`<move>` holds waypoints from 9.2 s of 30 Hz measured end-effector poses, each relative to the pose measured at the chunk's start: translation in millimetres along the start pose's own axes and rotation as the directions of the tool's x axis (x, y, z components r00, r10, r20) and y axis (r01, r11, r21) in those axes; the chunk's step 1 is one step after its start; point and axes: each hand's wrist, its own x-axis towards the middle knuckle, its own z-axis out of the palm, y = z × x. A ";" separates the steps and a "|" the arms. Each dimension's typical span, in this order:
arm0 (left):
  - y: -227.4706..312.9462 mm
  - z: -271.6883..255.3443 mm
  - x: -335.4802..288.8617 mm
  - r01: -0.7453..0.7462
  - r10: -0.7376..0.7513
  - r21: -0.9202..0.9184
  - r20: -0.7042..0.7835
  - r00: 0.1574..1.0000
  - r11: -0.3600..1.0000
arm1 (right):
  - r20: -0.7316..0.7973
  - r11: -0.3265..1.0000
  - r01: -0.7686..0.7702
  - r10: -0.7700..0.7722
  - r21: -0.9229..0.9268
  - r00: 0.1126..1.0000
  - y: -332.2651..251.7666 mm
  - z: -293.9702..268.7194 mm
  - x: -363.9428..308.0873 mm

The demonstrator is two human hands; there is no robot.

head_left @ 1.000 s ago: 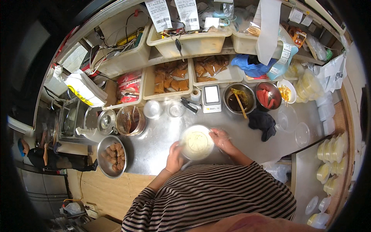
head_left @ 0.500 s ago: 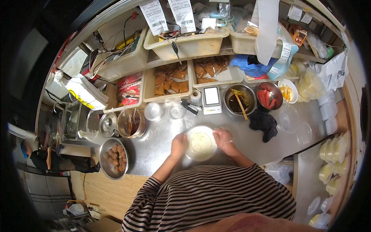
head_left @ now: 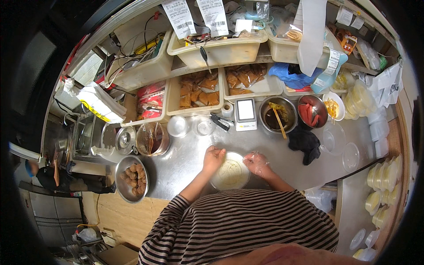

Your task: The person assembles a takeout meal by placing noodles and shredded vegetables into a plastic container, then sealing it with a lid and attaching a printed order label. The person handles the container, lid, and label throughout the process.

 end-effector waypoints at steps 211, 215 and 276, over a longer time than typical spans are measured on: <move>39.6 -32.9 34.1 -0.171 0.063 0.135 0.579 0.813 0.976 | 0.416 0.992 -0.008 -0.045 0.126 0.908 12.7 -71.6 69.3; 47.1 -35.0 -11.8 -0.133 0.025 0.171 0.520 0.854 0.976 | 0.432 0.985 0.037 -0.109 0.171 0.895 15.4 -70.1 51.8; -48.2 -539.2 350.3 0.049 0.049 0.105 -0.761 0.647 0.993 | -0.291 0.987 -0.048 0.002 -0.153 0.957 -48.1 -146.8 -2.8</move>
